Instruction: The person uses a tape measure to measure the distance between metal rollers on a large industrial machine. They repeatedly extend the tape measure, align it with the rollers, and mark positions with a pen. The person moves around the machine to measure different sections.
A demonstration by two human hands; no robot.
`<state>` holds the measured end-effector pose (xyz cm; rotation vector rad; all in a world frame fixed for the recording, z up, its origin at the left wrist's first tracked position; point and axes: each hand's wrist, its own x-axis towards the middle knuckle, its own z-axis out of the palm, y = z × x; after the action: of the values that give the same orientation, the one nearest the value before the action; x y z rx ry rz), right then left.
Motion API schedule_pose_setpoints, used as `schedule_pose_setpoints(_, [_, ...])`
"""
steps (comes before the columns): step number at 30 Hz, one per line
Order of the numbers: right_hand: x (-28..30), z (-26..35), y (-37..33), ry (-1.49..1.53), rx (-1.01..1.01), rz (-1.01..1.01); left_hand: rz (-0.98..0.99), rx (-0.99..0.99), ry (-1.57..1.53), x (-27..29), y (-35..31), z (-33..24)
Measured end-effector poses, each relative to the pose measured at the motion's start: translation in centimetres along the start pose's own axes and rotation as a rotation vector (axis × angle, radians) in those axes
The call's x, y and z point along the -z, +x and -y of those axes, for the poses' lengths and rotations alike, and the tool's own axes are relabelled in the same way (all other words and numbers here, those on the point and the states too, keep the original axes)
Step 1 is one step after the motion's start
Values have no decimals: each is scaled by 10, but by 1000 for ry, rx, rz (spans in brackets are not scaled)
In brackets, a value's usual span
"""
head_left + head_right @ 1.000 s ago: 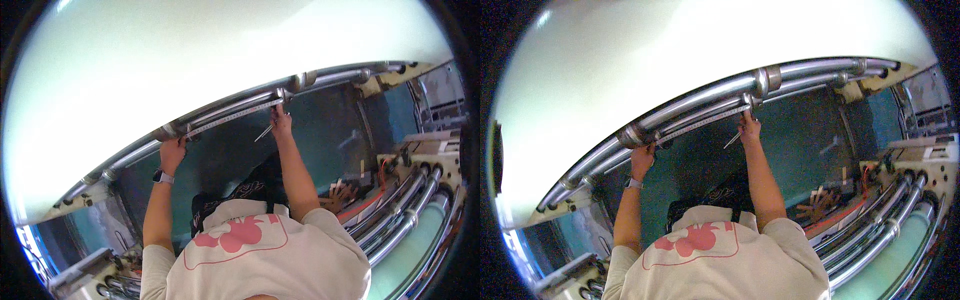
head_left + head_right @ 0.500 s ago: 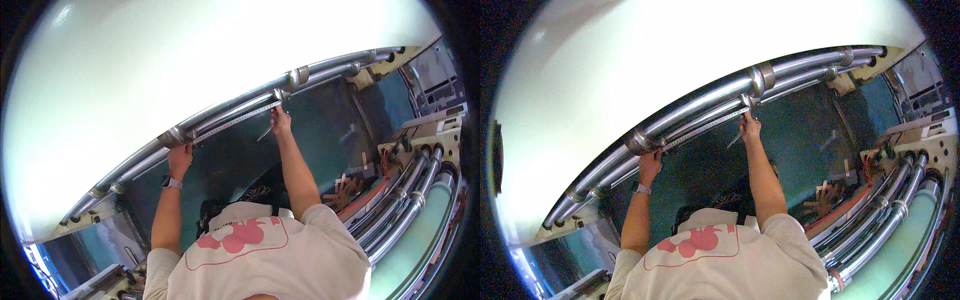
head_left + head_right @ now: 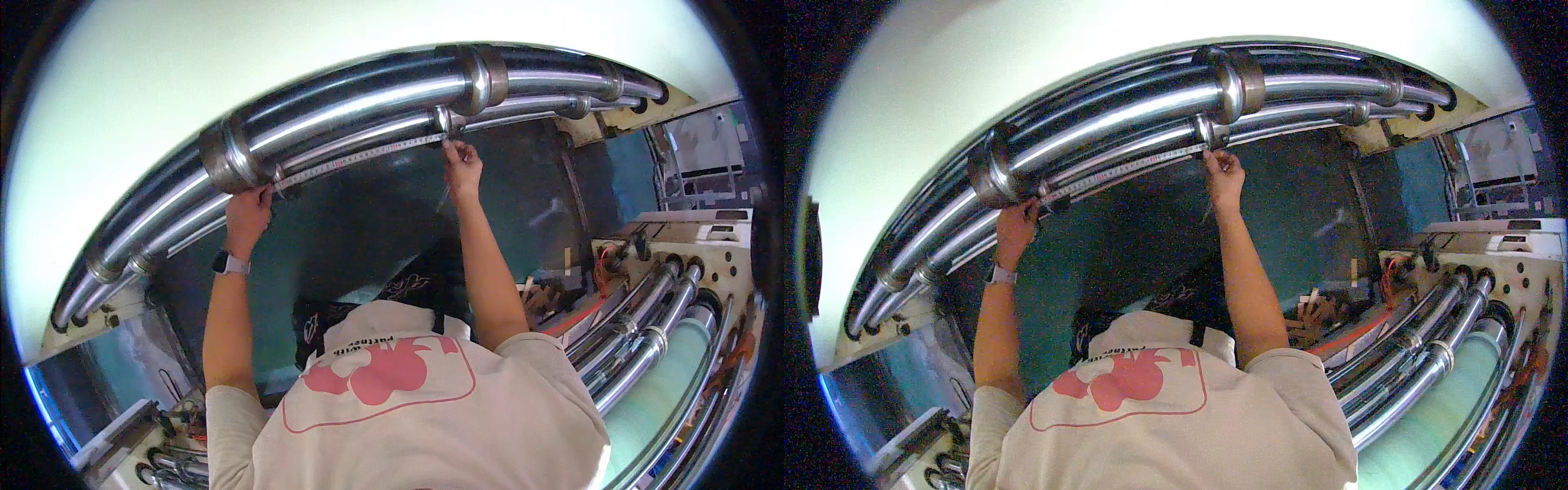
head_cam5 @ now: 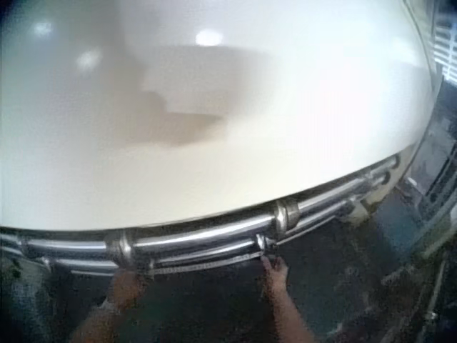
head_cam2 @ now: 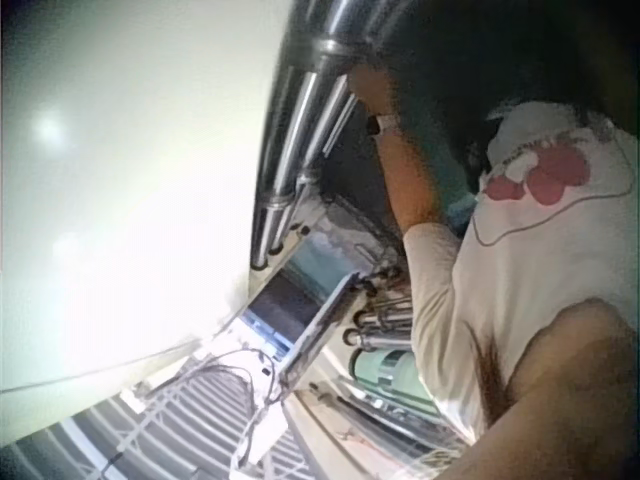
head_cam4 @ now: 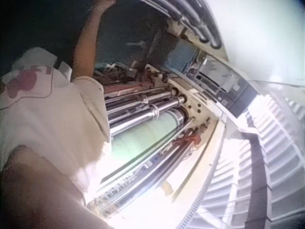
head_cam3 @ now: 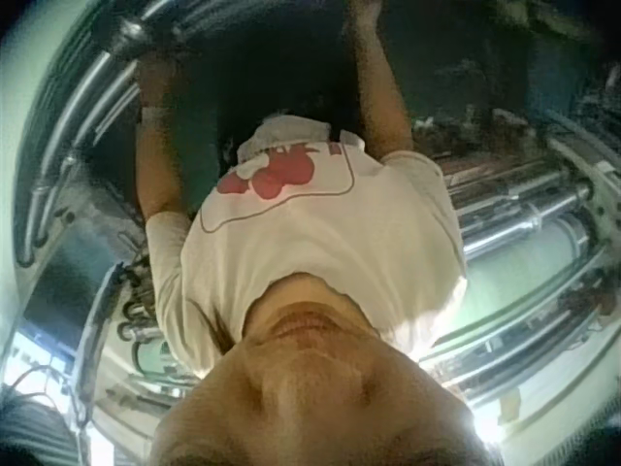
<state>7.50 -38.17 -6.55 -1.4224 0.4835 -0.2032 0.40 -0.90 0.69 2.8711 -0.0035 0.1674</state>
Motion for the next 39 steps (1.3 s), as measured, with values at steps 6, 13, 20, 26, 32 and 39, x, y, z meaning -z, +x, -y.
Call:
schedule_pose_setpoints(6, [-11, 0, 22, -186, 547, 73, -58, -50, -7, -5, -2, 6])
schedule_pose_setpoints(13, [-10, -3, 34, -144, 363, 65, 7, -56, -118, -8, 2, 22])
schedule_pose_setpoints(20, [-5, -12, 52, -50, 434, 179, 13, -6, -87, 0, 0, 12])
schedule_pose_setpoints(26, [-8, -6, 49, -43, 356, 136, 0, 13, -49, 0, 1, 7])
schedule_pose_setpoints(32, [-5, -6, 54, -22, 399, 170, 4, 33, -14, -1, 3, 6])
schedule_pose_setpoints(39, [-5, -8, 55, -17, 373, 176, 8, 34, -29, 2, 1, 5])
